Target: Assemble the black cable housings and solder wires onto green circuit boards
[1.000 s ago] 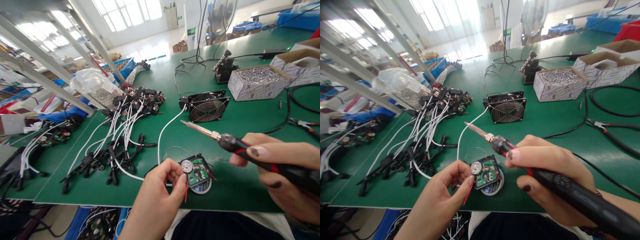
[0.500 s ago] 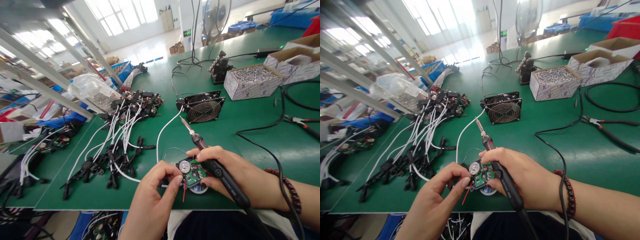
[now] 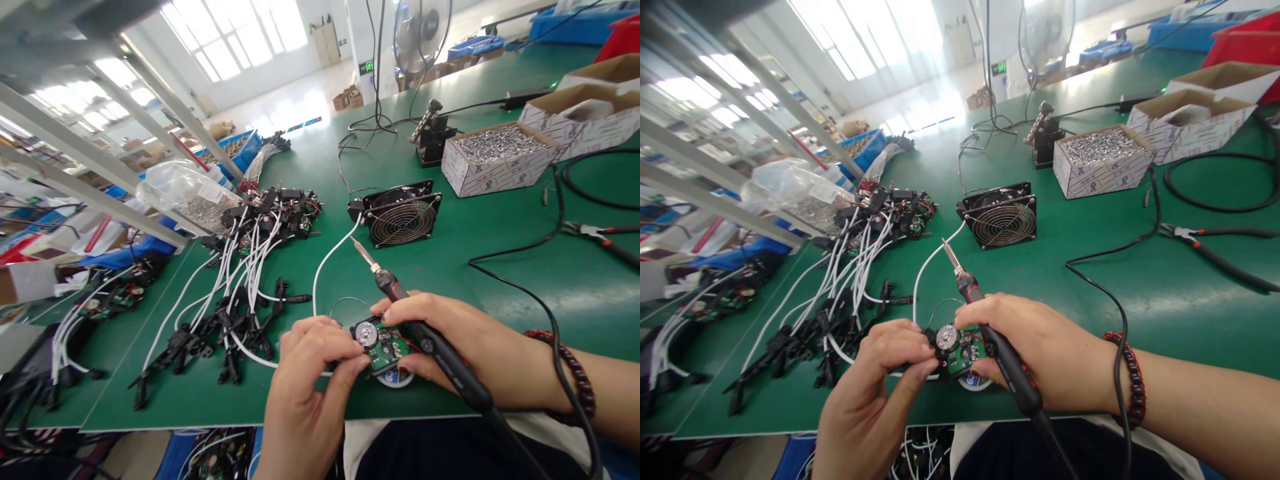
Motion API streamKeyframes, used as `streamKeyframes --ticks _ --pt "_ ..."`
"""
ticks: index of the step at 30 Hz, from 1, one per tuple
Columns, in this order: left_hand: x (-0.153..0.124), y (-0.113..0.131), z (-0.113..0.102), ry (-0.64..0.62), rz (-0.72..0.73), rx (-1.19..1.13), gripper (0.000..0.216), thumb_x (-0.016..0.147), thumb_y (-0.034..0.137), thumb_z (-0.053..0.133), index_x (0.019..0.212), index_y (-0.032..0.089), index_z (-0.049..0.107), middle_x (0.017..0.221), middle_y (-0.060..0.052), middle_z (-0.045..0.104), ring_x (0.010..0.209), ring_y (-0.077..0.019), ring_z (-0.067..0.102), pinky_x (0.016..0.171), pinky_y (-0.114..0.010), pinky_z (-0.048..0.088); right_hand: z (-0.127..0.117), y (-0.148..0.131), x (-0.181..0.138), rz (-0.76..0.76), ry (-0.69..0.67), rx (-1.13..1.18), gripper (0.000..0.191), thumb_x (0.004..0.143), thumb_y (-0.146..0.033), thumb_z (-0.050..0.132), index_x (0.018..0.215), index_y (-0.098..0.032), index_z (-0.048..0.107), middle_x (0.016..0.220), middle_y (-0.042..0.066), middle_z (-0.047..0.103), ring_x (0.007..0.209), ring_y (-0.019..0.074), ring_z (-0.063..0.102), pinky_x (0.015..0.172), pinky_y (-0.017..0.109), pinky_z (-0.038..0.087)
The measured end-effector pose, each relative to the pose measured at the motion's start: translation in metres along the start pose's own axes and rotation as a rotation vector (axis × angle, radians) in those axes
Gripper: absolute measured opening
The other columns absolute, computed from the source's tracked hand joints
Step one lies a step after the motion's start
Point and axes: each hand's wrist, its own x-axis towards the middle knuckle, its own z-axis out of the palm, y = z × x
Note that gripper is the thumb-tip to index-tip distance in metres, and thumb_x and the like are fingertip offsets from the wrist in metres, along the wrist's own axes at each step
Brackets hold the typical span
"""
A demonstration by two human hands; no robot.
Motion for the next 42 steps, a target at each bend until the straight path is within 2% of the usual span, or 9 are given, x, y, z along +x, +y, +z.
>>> streamKeyframes --ticks 6,12,16,19,26,30,34,38,42 --pt "-0.003 -0.005 0.002 -0.073 0.001 -0.087 0.031 0.096 0.005 0.061 0.102 0.032 0.073 0.096 0.003 0.069 0.098 -0.0149 0.061 0.088 -0.028 0.047 -0.001 -0.001 0.0 -0.023 -0.002 -0.014 0.042 0.095 -0.024 0.07 0.132 -0.026 0.05 0.135 0.009 0.068 0.116 0.022 0.069 0.094 0.032 0.057" --pt "-0.009 -0.006 0.0 -0.042 -0.239 -0.165 0.014 0.096 0.015 0.066 0.093 0.028 0.069 0.093 0.004 0.067 0.092 -0.0135 0.062 0.084 -0.024 0.047 -0.001 -0.001 0.003 -0.034 -0.007 -0.004 0.042 0.094 -0.022 0.071 0.132 -0.025 0.052 0.134 0.009 0.069 0.115 0.0219 0.069 0.094 0.032 0.057" --pt "-0.008 -0.003 -0.003 -0.079 -0.302 -0.134 0.009 0.096 0.02 0.066 0.088 0.025 0.069 0.09 0.002 0.067 0.089 -0.0152 0.062 0.082 -0.026 0.046 -0.001 -0.001 0.004 -0.026 -0.011 0.014 0.041 0.093 -0.02 0.071 0.13 -0.024 0.054 0.133 0.01 0.069 0.115 0.0216 0.069 0.095 0.032 0.056" --pt "-0.006 0.001 -0.001 -0.121 -0.347 -0.083 0.013 0.097 0.024 0.061 0.084 0.023 0.064 0.086 0.001 0.064 0.081 -0.0154 0.06 0.076 -0.027 0.045 -0.001 -0.002 0.004 -0.027 -0.013 0.027 0.039 0.094 -0.021 0.071 0.129 -0.024 0.055 0.131 0.01 0.07 0.115 0.0207 0.069 0.097 0.033 0.055" --pt "-0.006 0.005 0.007 -0.098 -0.342 0.064 0.017 0.098 0.025 0.054 0.083 0.022 0.059 0.082 0.001 0.061 0.077 -0.0157 0.056 0.071 -0.027 0.042 -0.001 -0.003 0.005 -0.028 -0.03 0.022 0.037 0.097 -0.025 0.069 0.13 -0.025 0.053 0.134 0.009 0.069 0.116 0.0214 0.068 0.097 0.033 0.054" --pt "-0.009 0.008 0.007 -0.127 -0.425 -0.005 0.016 0.101 0.028 0.052 0.088 0.022 0.06 0.083 0.001 0.059 0.077 -0.0149 0.057 0.072 -0.027 0.045 0.0 -0.005 0.004 -0.012 -0.04 0.005 0.037 0.098 -0.024 0.068 0.132 -0.026 0.051 0.136 0.007 0.067 0.117 0.0213 0.067 0.097 0.033 0.053" --pt "-0.013 0.011 0.011 -0.085 -0.453 -0.086 0.014 0.101 0.029 0.054 0.09 0.022 0.059 0.086 0.001 0.057 0.08 -0.0142 0.057 0.075 -0.027 0.046 0.001 -0.007 0.004 0.005 -0.056 -0.006 0.035 0.099 -0.026 0.066 0.132 -0.027 0.052 0.136 0.007 0.067 0.119 0.0214 0.066 0.099 0.033 0.053" --pt "-0.013 0.016 0.016 -0.058 -0.468 -0.127 0.014 0.1 0.028 0.055 0.087 0.023 0.058 0.083 0.003 0.055 0.078 -0.0134 0.054 0.073 -0.026 0.044 -0.002 -0.01 0.004 -0.018 0.005 -0.024 0.032 0.1 -0.023 0.063 0.13 -0.027 0.053 0.131 0.006 0.069 0.119 0.0209 0.066 0.1 0.033 0.053" --pt "-0.013 0.016 0.019 0.005 -0.549 -0.183 0.013 0.099 0.029 0.057 0.088 0.023 0.059 0.083 0.003 0.057 0.078 -0.0124 0.055 0.073 -0.024 0.043 -0.015 -0.016 0.003 -0.087 0.122 -0.079 0.026 0.104 -0.02 0.055 0.129 -0.025 0.054 0.124 0.006 0.073 0.108 0.0186 0.07 0.092 0.029 0.055"
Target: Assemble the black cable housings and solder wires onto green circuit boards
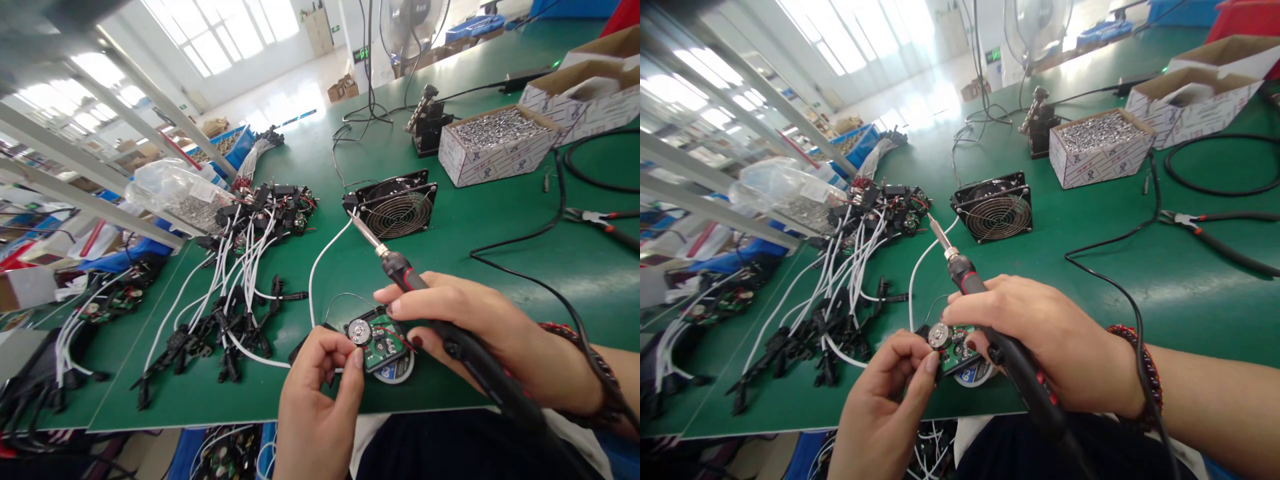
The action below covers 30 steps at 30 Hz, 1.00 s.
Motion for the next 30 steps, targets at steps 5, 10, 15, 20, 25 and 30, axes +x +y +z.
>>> streamKeyframes --ticks 5,10,15,20,25,30 --pt "0.001 -0.008 -0.005 -0.037 -0.004 -0.026 0.015 0.099 0.035 0.061 0.092 0.022 0.061 0.083 0.003 0.058 0.077 -0.0122 0.057 0.072 -0.023 0.045 -0.023 -0.01 0.005 -0.1 0.155 0.017 0.028 0.098 -0.021 0.063 0.125 -0.016 0.061 0.094 0.004 0.075 0.078 0.0122 0.065 0.072 0.021 0.055" --pt "0.003 -0.009 -0.009 -0.072 -0.01 -0.009 0.016 0.099 0.037 0.061 0.092 0.023 0.062 0.085 0.002 0.06 0.079 -0.0125 0.058 0.072 -0.023 0.045 -0.031 -0.028 0.005 -0.012 0.262 0.072 0.018 0.103 -0.031 0.056 0.103 -0.018 0.068 0.068 -0.001 0.061 0.057 0.0103 0.056 0.051 0.022 0.047" --pt "0.004 -0.007 -0.01 -0.093 0.003 0.017 0.014 0.099 0.035 0.061 0.093 0.023 0.061 0.085 0.003 0.061 0.079 -0.0121 0.058 0.072 -0.022 0.045 -0.026 -0.04 -0.012 0.103 0.359 0.028 0.02 0.099 -0.034 0.061 0.085 -0.022 0.068 0.067 0.002 0.068 0.061 0.0151 0.064 0.048 0.025 0.047" --pt "0.004 -0.008 -0.01 -0.085 0.024 0.036 0.014 0.1 0.035 0.06 0.093 0.023 0.061 0.084 0.003 0.06 0.078 -0.0119 0.058 0.072 -0.022 0.045 -0.017 -0.038 -0.011 0.102 0.315 0.082 0.02 0.102 -0.034 0.057 0.088 -0.023 0.065 0.063 -0.001 0.062 0.057 0.0125 0.061 0.053 0.026 0.047" --pt "0.004 -0.009 -0.01 -0.085 0.029 0.043 0.014 0.1 0.035 0.06 0.092 0.023 0.061 0.084 0.003 0.06 0.079 -0.0117 0.058 0.072 -0.022 0.046 -0.009 -0.036 0.004 0.072 0.327 0.107 0.03 0.104 -0.038 0.053 0.081 -0.021 0.062 0.059 -0.003 0.058 0.053 0.0092 0.055 0.056 0.024 0.046" --pt "0.002 -0.009 -0.01 -0.084 0.017 0.043 0.015 0.1 0.036 0.06 0.092 0.023 0.061 0.084 0.003 0.061 0.079 -0.0121 0.059 0.073 -0.023 0.046 -0.005 -0.035 0.005 0.053 0.357 0.139 0.028 0.104 -0.037 0.053 0.083 -0.021 0.064 0.058 -0.004 0.054 0.051 0.0093 0.053 0.056 0.025 0.045"
